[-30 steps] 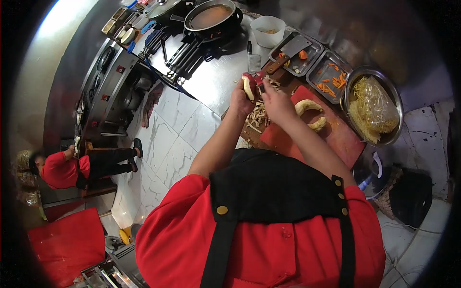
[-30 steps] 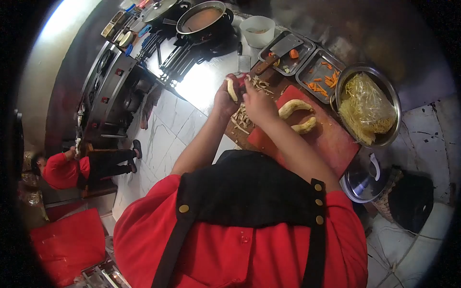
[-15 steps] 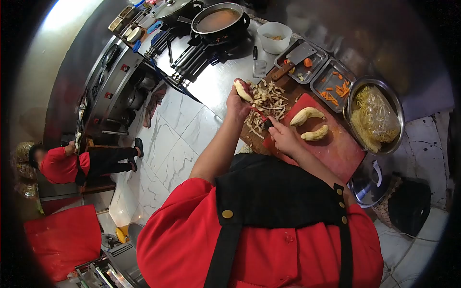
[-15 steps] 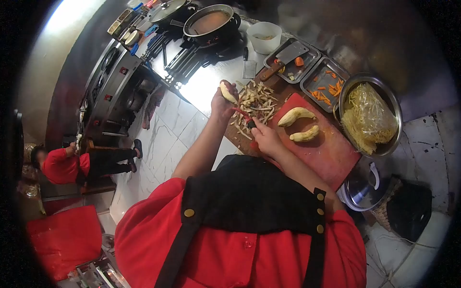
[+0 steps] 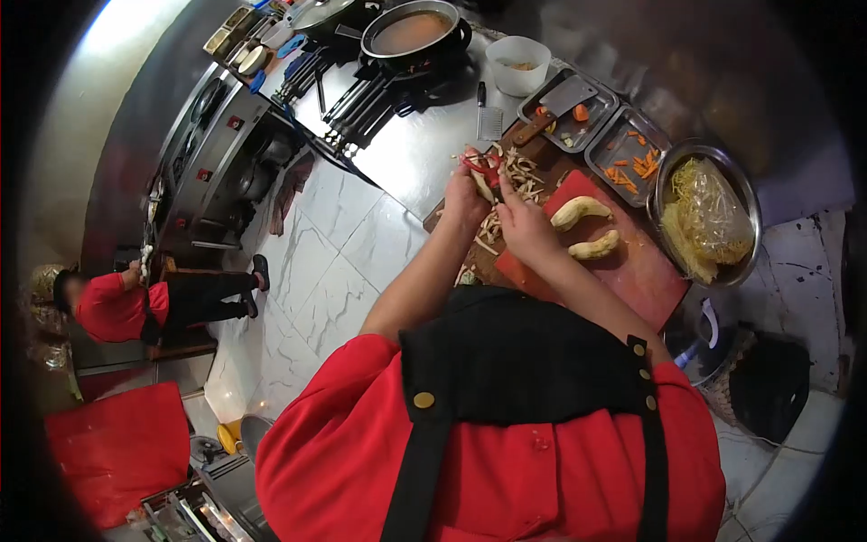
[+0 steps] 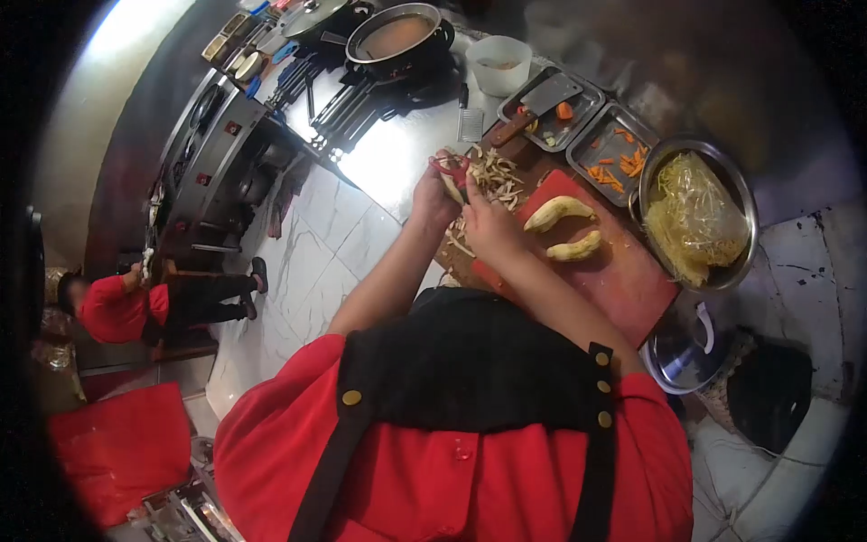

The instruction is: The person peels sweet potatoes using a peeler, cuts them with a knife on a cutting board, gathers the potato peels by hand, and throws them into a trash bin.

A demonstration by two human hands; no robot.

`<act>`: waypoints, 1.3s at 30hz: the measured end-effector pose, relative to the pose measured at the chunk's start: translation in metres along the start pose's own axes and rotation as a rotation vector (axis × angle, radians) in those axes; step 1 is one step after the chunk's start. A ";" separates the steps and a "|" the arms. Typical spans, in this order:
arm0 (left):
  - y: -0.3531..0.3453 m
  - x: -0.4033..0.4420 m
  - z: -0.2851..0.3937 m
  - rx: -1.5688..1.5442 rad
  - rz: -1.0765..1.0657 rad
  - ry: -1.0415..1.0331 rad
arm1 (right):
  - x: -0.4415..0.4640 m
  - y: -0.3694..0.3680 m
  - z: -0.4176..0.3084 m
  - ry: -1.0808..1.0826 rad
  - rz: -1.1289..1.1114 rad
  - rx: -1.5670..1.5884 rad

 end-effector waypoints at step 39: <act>-0.020 -0.013 0.002 0.235 0.055 0.075 | -0.032 -0.013 0.028 -0.205 -0.163 0.025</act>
Point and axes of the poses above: each hand's wrist, its own x-axis towards the middle knuckle, its own y-axis out of the back of the hand, z = x × y, the point moved 10 cm from there along x, towards the middle knuckle, and after that the axes turned 2 degrees about x, right-handed, at the moved point
